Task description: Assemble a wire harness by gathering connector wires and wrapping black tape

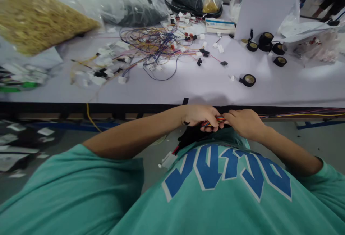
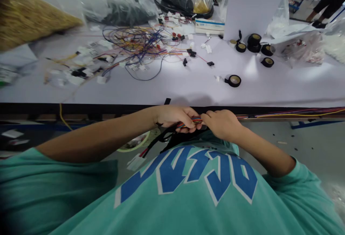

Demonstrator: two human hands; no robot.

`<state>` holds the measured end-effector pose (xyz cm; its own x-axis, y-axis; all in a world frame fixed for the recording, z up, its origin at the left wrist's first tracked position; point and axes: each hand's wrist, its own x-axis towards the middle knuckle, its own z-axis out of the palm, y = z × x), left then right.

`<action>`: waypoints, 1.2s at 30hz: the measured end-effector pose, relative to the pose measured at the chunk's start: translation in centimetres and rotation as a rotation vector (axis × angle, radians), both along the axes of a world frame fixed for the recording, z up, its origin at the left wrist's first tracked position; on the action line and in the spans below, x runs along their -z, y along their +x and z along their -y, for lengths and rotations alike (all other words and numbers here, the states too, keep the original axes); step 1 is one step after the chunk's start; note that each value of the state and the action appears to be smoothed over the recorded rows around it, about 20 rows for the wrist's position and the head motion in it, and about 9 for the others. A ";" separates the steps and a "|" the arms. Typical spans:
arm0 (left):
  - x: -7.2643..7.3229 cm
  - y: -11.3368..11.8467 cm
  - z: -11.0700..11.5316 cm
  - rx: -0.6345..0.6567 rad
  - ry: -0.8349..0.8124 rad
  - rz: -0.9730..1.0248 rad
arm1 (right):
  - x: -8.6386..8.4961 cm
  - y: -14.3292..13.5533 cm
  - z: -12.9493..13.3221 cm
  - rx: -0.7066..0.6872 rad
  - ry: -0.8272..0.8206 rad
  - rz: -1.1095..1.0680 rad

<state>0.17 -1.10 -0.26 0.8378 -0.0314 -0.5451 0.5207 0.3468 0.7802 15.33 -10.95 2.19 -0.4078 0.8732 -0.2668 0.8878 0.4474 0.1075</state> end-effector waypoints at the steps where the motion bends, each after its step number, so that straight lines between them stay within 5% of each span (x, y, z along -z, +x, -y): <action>1: 0.2 0.1 -0.1 -0.005 -0.008 -0.002 | 0.2 -0.1 0.1 -0.021 0.015 0.028; 8: 1.4 0.0 0.3 -0.041 0.073 0.087 | 1.2 0.4 0.3 -0.062 0.117 0.050; 11: 0.7 -0.3 0.6 0.025 0.354 0.102 | 1.3 0.3 -0.1 -0.046 0.102 0.030; 16: -0.9 -0.7 1.0 0.233 1.053 0.144 | 0.3 1.7 -0.5 0.041 -0.026 -0.109; 20: -1.2 -1.0 1.2 0.330 1.228 0.066 | -1.1 5.3 0.4 0.164 -0.201 -0.215; 25: -1.7 -1.2 0.8 0.321 1.095 0.122 | -1.9 7.1 1.5 0.222 -0.253 -0.306; 30: -0.9 -1.4 0.4 0.229 0.787 0.217 | -1.1 2.9 0.2 0.099 -0.235 -0.368; 36: 0.3 -1.2 0.5 -0.036 0.228 0.110 | -0.1 -0.5 -0.3 0.123 -0.067 -0.102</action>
<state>-1.07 -1.63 -0.55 0.8909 0.1131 -0.4398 0.4183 0.1726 0.8918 14.85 -10.69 2.33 -0.3272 0.8997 -0.2889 0.9410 0.3382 -0.0125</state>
